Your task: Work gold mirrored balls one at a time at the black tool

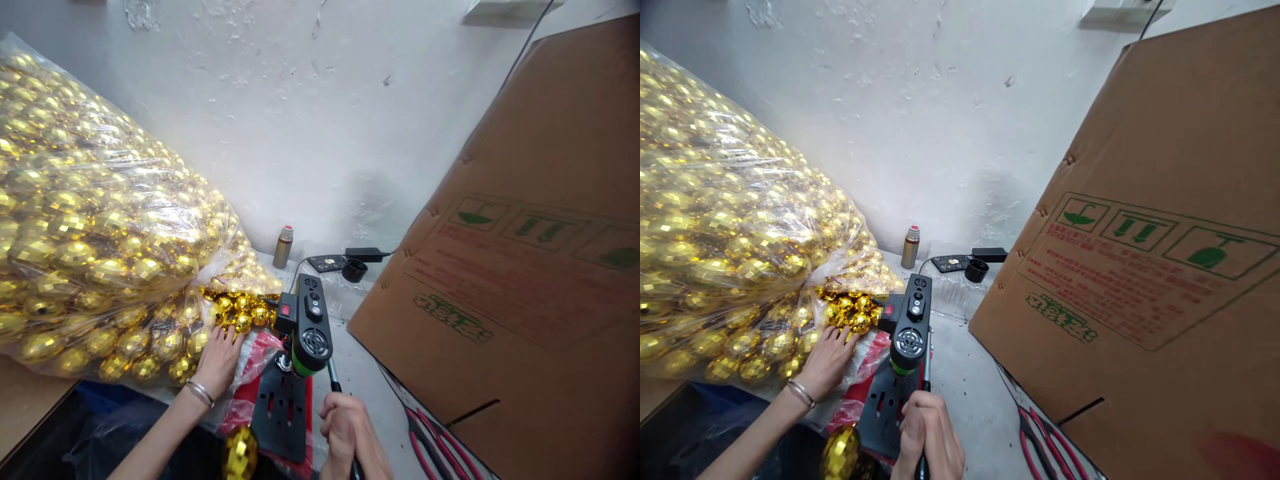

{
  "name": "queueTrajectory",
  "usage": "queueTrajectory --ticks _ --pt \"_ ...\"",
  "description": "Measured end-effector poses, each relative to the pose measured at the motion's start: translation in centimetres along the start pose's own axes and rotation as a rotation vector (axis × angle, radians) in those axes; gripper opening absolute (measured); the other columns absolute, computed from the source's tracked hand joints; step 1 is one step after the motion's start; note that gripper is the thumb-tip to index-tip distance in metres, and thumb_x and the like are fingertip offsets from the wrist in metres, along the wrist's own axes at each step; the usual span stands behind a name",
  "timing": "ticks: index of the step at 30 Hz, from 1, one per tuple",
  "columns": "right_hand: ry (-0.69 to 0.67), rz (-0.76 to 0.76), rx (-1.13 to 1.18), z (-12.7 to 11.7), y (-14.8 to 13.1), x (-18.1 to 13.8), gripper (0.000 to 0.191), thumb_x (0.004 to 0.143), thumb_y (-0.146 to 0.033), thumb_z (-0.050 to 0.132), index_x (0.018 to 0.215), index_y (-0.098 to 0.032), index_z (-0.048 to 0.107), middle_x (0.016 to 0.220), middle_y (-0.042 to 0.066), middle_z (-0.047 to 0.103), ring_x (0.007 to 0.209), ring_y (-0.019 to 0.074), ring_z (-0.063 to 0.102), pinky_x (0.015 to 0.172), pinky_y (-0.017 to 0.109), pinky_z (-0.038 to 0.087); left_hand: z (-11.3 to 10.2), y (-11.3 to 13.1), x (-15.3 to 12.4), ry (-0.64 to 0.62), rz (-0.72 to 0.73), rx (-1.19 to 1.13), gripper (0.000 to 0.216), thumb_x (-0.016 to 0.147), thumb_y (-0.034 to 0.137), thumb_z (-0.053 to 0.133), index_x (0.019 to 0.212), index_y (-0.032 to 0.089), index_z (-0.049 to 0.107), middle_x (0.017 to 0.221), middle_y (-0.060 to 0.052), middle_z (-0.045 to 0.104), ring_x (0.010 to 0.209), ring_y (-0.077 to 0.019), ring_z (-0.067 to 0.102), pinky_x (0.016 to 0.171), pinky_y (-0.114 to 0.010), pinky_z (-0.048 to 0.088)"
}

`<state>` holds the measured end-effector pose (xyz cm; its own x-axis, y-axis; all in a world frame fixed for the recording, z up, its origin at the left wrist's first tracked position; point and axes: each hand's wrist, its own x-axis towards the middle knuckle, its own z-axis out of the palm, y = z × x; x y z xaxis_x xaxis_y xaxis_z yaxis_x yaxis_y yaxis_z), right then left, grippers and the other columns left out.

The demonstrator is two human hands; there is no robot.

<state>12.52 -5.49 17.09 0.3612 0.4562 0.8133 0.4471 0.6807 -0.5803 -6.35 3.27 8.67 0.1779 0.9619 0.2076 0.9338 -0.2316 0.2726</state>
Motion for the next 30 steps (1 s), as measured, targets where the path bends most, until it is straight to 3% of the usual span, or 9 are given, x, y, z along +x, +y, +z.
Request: queueTrajectory --ticks 3,8,11,13,16,19,23,27,30 --pt "-0.016 -0.116 0.019 -0.1 0.6 0.1 0.032 0.097 -0.006 0.049 0.068 -0.019 0.05 0.063 -0.003 0.053 0.053 0.0081 0.053 0.051 0.022 0.039 0.5 -0.3 1.5 -0.052 -0.018 0.008 0.042 0.08 0.005 0.057 0.119 0.015 0.069 0.128 -0.024 0.064 0.109 -0.0386 0.067 0.099 -0.061 0.048" --pt "-0.028 -0.042 0.035 -0.2 0.0 0.1 0.031 0.095 -0.001 0.047 0.07 -0.019 0.051 0.064 -0.002 0.051 0.057 0.0099 0.052 0.054 0.024 0.04 0.2 0.1 0.8 -0.038 -0.013 -0.154 0.053 0.082 0.011 0.059 0.134 0.021 0.057 0.137 -0.017 0.052 0.112 -0.0316 0.066 0.095 -0.048 0.055" --pt "-0.04 -0.053 0.046 -0.3 -0.3 0.6 0.031 0.094 0.002 0.046 0.072 -0.019 0.05 0.064 -0.002 0.049 0.059 0.0098 0.051 0.054 0.023 0.04 -1.0 0.9 -0.7 0.03 -0.054 -0.531 0.052 0.079 0.031 0.067 0.13 0.023 0.058 0.131 -0.01 0.051 0.105 -0.0265 0.068 0.098 -0.044 0.054" --pt "-0.068 -0.074 0.044 -0.4 -0.4 1.2 0.03 0.094 0.002 0.046 0.073 -0.019 0.05 0.064 -0.003 0.049 0.058 0.0092 0.051 0.054 0.022 0.041 -1.4 1.8 -1.9 -0.026 -0.133 -0.871 0.051 0.078 0.044 0.07 0.123 0.022 0.061 0.117 -0.006 0.059 0.101 -0.0255 0.067 0.092 -0.04 0.057" --pt "-0.136 -0.095 0.035 -0.7 -0.3 2.2 0.029 0.095 -0.001 0.046 0.074 -0.02 0.049 0.065 -0.003 0.049 0.058 0.0081 0.052 0.054 0.021 0.042 -0.8 3.4 -3.8 -0.206 -0.395 -1.422 0.059 0.078 0.058 0.07 0.122 0.022 0.058 0.088 0.0 0.065 0.071 -0.017 0.066 0.062 -0.028 0.055" --pt "-0.166 -0.088 0.03 -0.8 -0.2 2.9 0.028 0.095 -0.001 0.047 0.075 -0.02 0.049 0.065 -0.003 0.049 0.058 0.0081 0.052 0.055 0.021 0.043 0.9 4.8 -5.0 -0.224 -0.679 -1.72 0.058 0.072 0.059 0.077 0.112 0.021 0.059 0.082 0.003 0.065 0.053 -0.0091 0.059 0.042 -0.018 0.042" --pt "-0.191 -0.098 0.036 -1.0 -0.2 3.0 0.026 0.095 -0.001 0.047 0.076 -0.02 0.05 0.065 -0.003 0.05 0.058 0.0082 0.051 0.055 0.021 0.043 2.8 5.8 -5.2 -0.181 -0.761 -1.746 0.049 0.072 0.052 0.083 0.101 0.019 0.062 0.076 0.004 0.065 0.049 -0.007 0.06 0.037 -0.014 0.039" --pt "-0.202 -0.097 0.029 -1.2 -0.1 2.7 0.027 0.095 -0.002 0.047 0.076 -0.02 0.049 0.066 -0.003 0.05 0.059 0.0081 0.053 0.055 0.02 0.043 3.8 6.3 -4.4 -0.162 -0.671 -1.617 0.079 0.071 0.063 0.083 0.129 0.018 0.053 0.067 0.007 0.063 0.039 -0.0079 0.057 0.033 -0.015 0.036" --pt "-0.192 -0.101 0.039 -1.3 0.0 2.4 0.026 0.095 -0.001 0.046 0.076 -0.019 0.05 0.066 -0.002 0.052 0.06 0.0082 0.053 0.055 0.02 0.043 4.6 6.7 -3.9 -0.215 -0.602 -1.536 0.097 0.066 0.072 0.081 0.137 0.016 0.045 0.066 0.006 0.066 0.038 -0.0109 0.061 0.034 -0.017 0.042"
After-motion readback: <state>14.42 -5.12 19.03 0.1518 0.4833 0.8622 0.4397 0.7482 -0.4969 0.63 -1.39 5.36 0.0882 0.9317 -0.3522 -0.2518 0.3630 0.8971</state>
